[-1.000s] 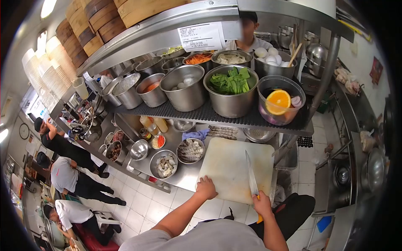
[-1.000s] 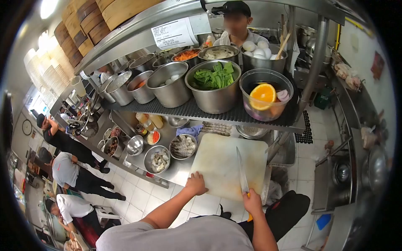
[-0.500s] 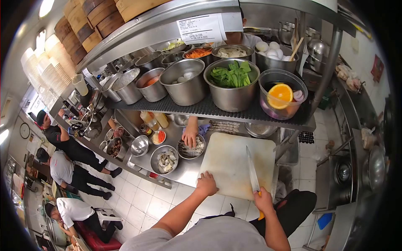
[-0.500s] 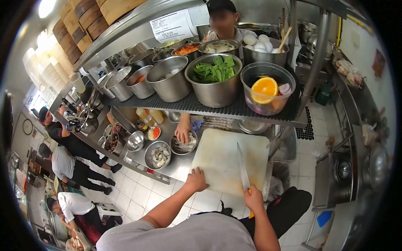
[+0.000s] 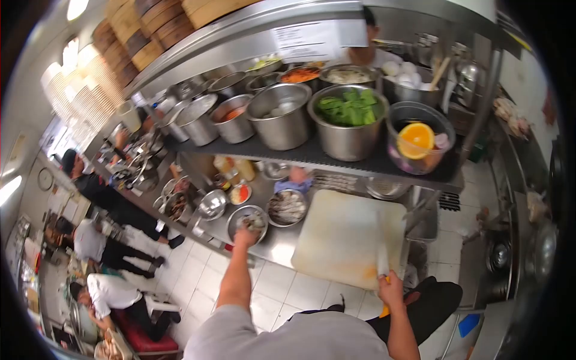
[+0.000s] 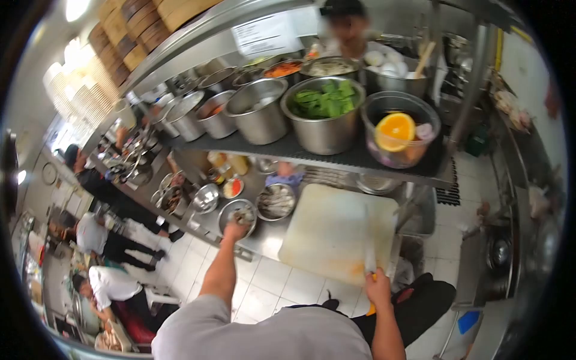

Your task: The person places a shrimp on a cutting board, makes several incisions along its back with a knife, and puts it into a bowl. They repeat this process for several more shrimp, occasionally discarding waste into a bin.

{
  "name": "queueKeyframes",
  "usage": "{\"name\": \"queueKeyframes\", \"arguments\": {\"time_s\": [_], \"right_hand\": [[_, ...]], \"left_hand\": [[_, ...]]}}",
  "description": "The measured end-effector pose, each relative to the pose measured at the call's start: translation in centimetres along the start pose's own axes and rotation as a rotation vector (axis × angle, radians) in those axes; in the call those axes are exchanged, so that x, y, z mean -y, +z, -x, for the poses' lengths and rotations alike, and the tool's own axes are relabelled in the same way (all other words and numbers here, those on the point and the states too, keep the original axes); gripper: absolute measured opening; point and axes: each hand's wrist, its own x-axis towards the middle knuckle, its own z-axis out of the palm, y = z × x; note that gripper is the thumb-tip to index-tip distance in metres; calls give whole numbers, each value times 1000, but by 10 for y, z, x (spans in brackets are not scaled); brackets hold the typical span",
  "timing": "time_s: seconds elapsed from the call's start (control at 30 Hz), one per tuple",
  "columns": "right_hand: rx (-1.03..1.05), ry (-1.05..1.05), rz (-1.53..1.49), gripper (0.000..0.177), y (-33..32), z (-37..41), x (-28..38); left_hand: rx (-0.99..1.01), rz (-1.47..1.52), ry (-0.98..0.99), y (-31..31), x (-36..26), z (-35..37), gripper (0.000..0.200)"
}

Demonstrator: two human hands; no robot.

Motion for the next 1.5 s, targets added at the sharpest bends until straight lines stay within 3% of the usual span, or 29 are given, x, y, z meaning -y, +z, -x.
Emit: {"name": "queueKeyframes", "arguments": {"time_s": [0.07,0.1,0.17,0.4,0.47,0.5,0.57,0.7,0.77,0.97,1.17,1.3,1.4,1.47,1.5], "right_hand": [[39,263,-177,21,6,2,-9],[55,248,-181,21,3,-1,1],[97,411,-262,17,-15,-2,29],[93,390,-279,17,-4,-3,14],[13,231,-251,19,12,-1,-20],[-4,257,-232,19,13,3,-23],[-57,65,-9,23,5,1,-9],[-49,80,19,27,1,-6,11],[27,235,-75,28,0,-2,5],[-18,152,37,27,-10,-3,22],[33,235,-82,27,-6,-1,8],[5,183,-56,25,-2,0,-4],[0,203,-160,22,4,-2,-14],[36,319,-172,29,-4,-6,8],[68,300,-180,29,-2,-6,9]], "left_hand": [[0,-73,-102,-1,-34,29,93],[-14,-50,-152,-3,-44,31,90],[-14,-30,-173,-9,-52,32,85],[-92,-53,-170,4,-48,13,57],[-100,-75,-180,3,-38,5,54],[-101,-104,-171,8,-37,4,52],[-81,-62,-158,6,-42,4,50],[-124,-58,-147,-11,-49,10,52],[-95,-103,-142,-14,-54,12,53],[-113,67,-151,-17,-42,-8,66],[-250,286,-202,-12,-19,-22,52],[-422,463,-102,-34,-35,25,39],[-580,378,209,-34,-48,56,27],[-369,457,369,-10,-57,61,34],[-287,353,427,-20,-92,104,41]]}}
